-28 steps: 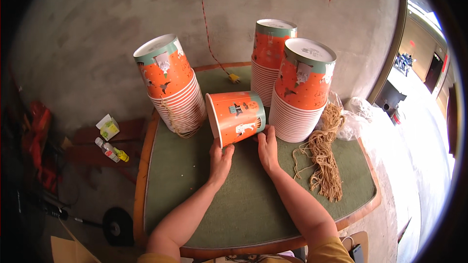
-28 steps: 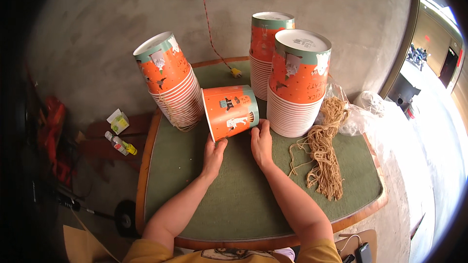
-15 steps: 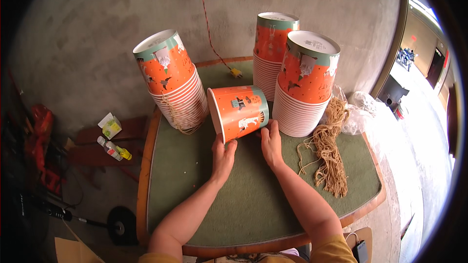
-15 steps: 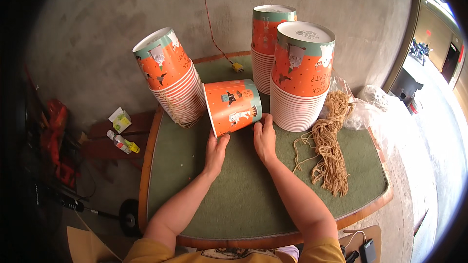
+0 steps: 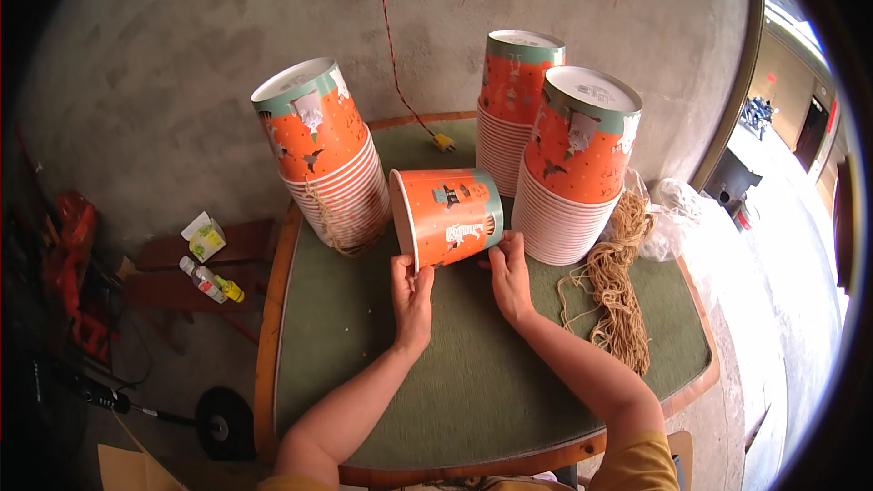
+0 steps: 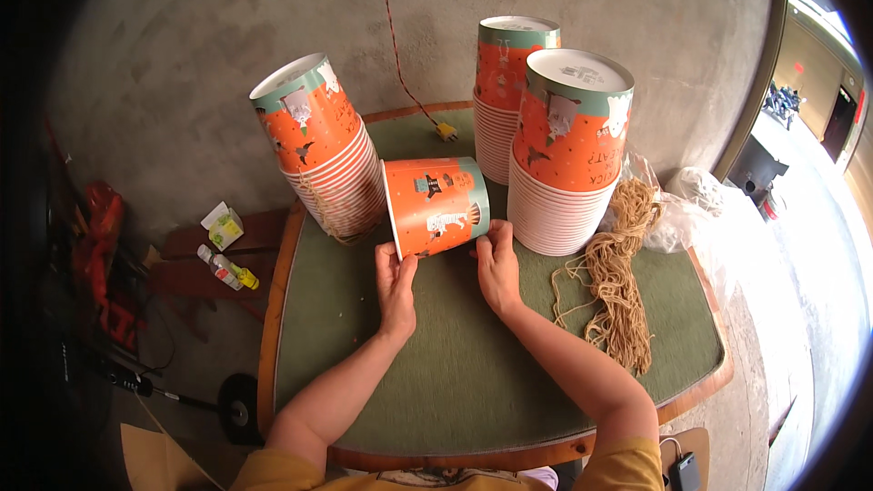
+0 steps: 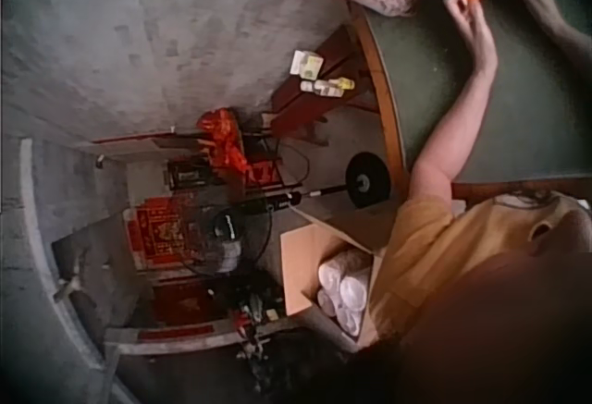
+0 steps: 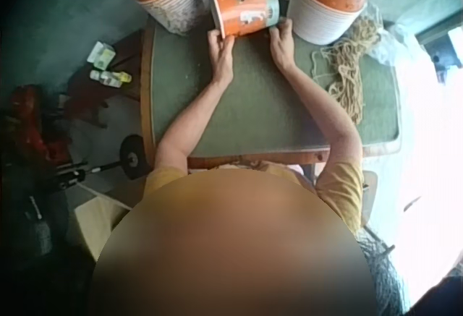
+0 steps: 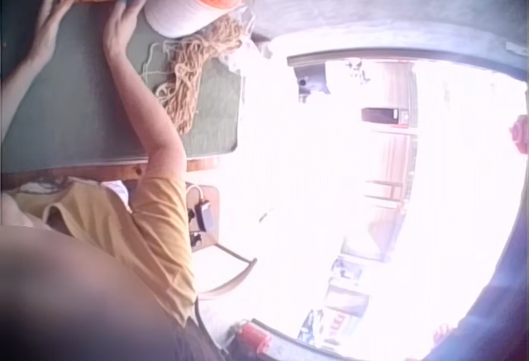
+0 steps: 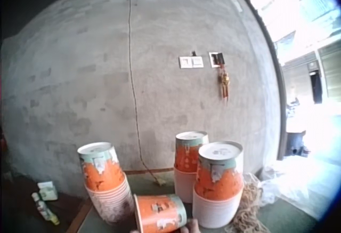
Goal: Manually threading and tying hemp rope handles onto paper buckets for packaging.
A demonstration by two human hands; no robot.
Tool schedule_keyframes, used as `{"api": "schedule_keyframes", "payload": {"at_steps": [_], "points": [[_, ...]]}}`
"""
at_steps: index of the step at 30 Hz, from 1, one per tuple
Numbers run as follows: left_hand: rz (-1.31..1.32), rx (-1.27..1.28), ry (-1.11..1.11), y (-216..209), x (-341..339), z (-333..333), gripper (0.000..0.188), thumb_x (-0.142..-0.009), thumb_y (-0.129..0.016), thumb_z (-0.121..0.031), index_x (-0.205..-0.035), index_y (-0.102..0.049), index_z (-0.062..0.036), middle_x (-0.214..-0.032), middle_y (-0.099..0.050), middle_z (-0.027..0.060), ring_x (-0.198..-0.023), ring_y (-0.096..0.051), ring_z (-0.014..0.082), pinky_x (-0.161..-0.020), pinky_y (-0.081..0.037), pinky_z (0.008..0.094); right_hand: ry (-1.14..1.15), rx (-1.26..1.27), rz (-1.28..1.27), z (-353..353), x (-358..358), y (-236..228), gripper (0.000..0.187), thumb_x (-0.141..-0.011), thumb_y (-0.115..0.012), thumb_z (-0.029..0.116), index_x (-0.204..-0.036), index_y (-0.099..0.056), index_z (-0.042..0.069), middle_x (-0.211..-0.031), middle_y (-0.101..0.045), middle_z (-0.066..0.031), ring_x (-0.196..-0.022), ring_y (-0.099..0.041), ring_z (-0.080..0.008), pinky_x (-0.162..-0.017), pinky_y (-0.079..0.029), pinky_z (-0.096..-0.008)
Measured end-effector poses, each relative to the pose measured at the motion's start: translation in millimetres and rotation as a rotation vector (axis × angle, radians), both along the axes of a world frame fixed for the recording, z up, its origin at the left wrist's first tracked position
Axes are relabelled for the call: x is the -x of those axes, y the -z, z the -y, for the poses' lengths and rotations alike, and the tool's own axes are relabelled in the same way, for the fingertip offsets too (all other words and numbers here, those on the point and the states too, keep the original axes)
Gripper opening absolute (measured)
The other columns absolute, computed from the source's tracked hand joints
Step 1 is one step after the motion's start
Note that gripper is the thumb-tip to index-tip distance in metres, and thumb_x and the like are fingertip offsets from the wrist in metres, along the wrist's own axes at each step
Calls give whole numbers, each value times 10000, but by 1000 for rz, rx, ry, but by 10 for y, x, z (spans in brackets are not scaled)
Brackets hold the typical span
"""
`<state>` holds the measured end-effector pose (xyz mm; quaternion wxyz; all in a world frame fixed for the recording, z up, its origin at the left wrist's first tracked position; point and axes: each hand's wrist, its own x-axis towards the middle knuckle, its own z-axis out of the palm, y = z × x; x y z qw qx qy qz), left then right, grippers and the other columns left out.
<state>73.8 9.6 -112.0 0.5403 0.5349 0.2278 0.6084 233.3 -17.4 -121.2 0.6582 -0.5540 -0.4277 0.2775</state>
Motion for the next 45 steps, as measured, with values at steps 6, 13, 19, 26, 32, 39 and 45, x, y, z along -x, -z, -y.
{"api": "schedule_keyframes", "payload": {"at_steps": [6,13,19,26,32,39,45], "points": [[15,66,-24,44,23,10,122,-950,-522,-85,-1058,-477,-53,-985,-465,-19,-877,-409,60,-834,-363,245,-93,-46,-125,88,-30,19,126,-1010,-428,79,-1135,-416,62,-1107,-495,-67,-1031,-528,-148,-876,-510,-313],[33,145,-43,-18,49,-10,125,-865,-527,-53,-987,-504,-65,-927,-471,-25,-838,-405,60,-813,-350,236,-113,-45,-183,62,-20,27,109,-973,-454,58,-1076,-428,37,-1035,-491,-59,-955,-533,-148,-868,-505,-305],[38,194,-24,-67,38,0,149,-822,-535,-37,-967,-518,-63,-905,-489,-21,-830,-419,59,-801,-354,230,-156,-28,-175,83,-87,48,111,-960,-423,38,-1070,-437,36,-1047,-490,-53,-982,-533,-149,-895,-507,-323],[59,186,-35,16,52,-36,192,-820,-522,15,-998,-530,-56,-946,-515,-19,-838,-439,54,-797,-369,227,-179,-23,-161,95,-88,34,125,-958,-408,34,-1078,-440,49,-1057,-485,-45,-1018,-524,-143,-915,-511,-345],[37,133,-99,33,59,-55,223,-830,-489,64,-1017,-533,-49,-960,-524,-21,-841,-444,46,-780,-380,221,-205,-21,-164,103,-83,1,130,-954,-411,34,-1078,-438,58,-1070,-488,-45,-1029,-518,-142,-910,-503,-343],[-15,86,-22,93,135,-214,242,-828,-462,89,-999,-531,-67,-919,-490,-40,-809,-418,43,-753,-371,215,-173,-18,-167,122,-75,-51,116,-956,-444,57,-1072,-442,62,-1068,-502,-29,-1031,-504,-129,-919,-456,-315],[-248,65,4,165,223,-392,216,-835,-439,89,-980,-515,-52,-881,-440,-33,-799,-385,52,-732,-358,210,-132,-7,-47,174,-47,-135,176,-913,-565,72,-1041,-449,43,-1056,-556,-56,-931,-527,-134,-799,-468,-293]]}}
